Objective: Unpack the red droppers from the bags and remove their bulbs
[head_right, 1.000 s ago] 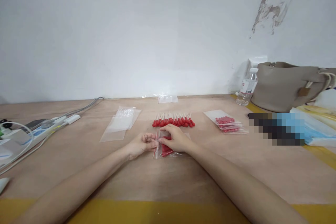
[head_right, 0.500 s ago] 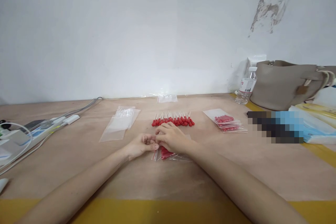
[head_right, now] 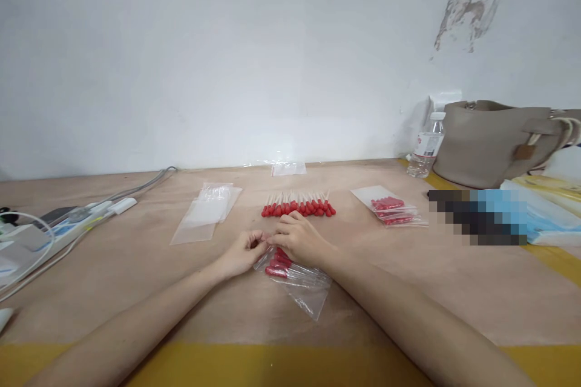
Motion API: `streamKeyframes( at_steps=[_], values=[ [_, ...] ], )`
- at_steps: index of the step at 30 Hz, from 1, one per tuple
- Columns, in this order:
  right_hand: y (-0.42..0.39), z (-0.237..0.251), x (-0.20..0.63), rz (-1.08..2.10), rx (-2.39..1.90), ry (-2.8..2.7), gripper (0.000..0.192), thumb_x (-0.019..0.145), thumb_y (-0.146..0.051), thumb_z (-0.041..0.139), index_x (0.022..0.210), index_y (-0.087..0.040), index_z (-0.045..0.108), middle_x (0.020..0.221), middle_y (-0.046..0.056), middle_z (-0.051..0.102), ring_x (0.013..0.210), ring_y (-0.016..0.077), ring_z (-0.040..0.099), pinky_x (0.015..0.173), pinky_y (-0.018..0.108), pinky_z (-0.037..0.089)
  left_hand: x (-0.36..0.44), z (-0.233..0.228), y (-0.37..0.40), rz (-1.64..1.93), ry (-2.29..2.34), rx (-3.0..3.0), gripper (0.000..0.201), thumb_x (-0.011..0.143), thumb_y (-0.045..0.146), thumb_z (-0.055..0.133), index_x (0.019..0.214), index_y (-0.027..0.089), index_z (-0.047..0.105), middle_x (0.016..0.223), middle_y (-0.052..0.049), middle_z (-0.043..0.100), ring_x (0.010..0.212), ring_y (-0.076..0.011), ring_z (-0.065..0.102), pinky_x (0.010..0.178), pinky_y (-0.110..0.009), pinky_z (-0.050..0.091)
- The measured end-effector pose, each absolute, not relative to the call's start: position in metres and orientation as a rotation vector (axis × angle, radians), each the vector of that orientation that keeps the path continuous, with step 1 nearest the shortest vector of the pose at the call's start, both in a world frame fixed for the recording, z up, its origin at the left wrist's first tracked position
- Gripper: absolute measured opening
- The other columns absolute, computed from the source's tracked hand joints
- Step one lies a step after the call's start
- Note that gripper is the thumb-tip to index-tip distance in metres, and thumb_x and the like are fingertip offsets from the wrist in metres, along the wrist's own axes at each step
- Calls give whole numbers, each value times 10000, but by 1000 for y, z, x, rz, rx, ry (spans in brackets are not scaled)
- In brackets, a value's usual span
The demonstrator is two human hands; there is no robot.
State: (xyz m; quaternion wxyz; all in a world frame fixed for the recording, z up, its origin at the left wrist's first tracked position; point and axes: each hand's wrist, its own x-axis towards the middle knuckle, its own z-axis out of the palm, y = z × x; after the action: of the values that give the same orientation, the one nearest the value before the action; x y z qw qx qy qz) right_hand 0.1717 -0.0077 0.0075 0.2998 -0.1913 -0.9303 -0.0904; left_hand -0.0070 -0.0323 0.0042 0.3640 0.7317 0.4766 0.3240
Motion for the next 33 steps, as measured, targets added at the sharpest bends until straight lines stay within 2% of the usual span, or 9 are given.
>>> streamKeyframes(
  at_steps=[5,10,14,17,20,22,24,28,33],
  values=[
    [-7,4,170,-276,-512,-2479,214,831,-125,396,802,-181,601,814,44,597,813,162,429,743,326,301,-10,6,-32,844,1215,2289,201,790,219,426,603,151,453,662,16,416,647,-109,423,596,-226,331],
    [-9,9,167,-179,-512,-2530,151,825,-154,425,753,-165,558,790,45,582,814,162,437,767,325,324,-10,6,-27,791,1230,2341,167,757,157,413,590,161,396,656,18,405,625,-110,409,594,-234,333],
    [-14,15,171,47,-512,-2502,95,821,-183,463,761,-176,536,823,39,557,846,151,448,780,305,353,-14,6,-22,803,1286,2277,160,766,173,412,610,155,447,654,8,428,645,-124,422,601,-241,336],
    [-15,20,174,266,-515,-2440,72,822,-188,474,776,-185,530,962,53,538,945,151,449,834,319,363,-18,5,-21,788,1264,2213,164,782,216,425,643,153,485,646,9,448,627,-122,424,579,-234,330],
    [-13,25,177,424,-556,-2349,56,809,-173,484,796,-187,537,1083,68,494,1035,164,431,865,337,368,-18,1,-23,852,1201,2144,64,767,197,442,760,155,490,678,18,474,603,-107,424,573,-221,337],
    [-11,28,179,468,-660,-2285,45,795,-179,500,814,-184,540,1032,67,516,982,162,469,827,325,391,-18,-1,-25,880,1176,2168,81,749,152,436,813,161,486,682,24,476,604,-104,419,583,-215,340],
    [-10,29,183,499,-834,-2217,49,782,-212,514,803,-175,539,892,49,558,832,148,520,715,285,419,-18,-3,-26,883,1208,2234,127,731,106,416,802,162,505,673,22,475,622,-111,421,604,-220,343],
    [-17,25,199,576,-1073,-2294,155,752,-326,545,744,-171,552,638,-7,553,569,114,496,502,220,354,-18,-2,-31,892,1371,2327,196,685,62,411,742,158,571,660,3,474,684,-140,443,675,-255,356],
    [-35,15,216,424,-1160,-2365,294,657,-346,650,882,-164,601,846,55,564,750,169,527,648,278,411,-15,8,-39,878,1349,2344,286,694,54,404,813,169,637,815,-38,507,811,-162,474,730,-259,376]
  ],
)
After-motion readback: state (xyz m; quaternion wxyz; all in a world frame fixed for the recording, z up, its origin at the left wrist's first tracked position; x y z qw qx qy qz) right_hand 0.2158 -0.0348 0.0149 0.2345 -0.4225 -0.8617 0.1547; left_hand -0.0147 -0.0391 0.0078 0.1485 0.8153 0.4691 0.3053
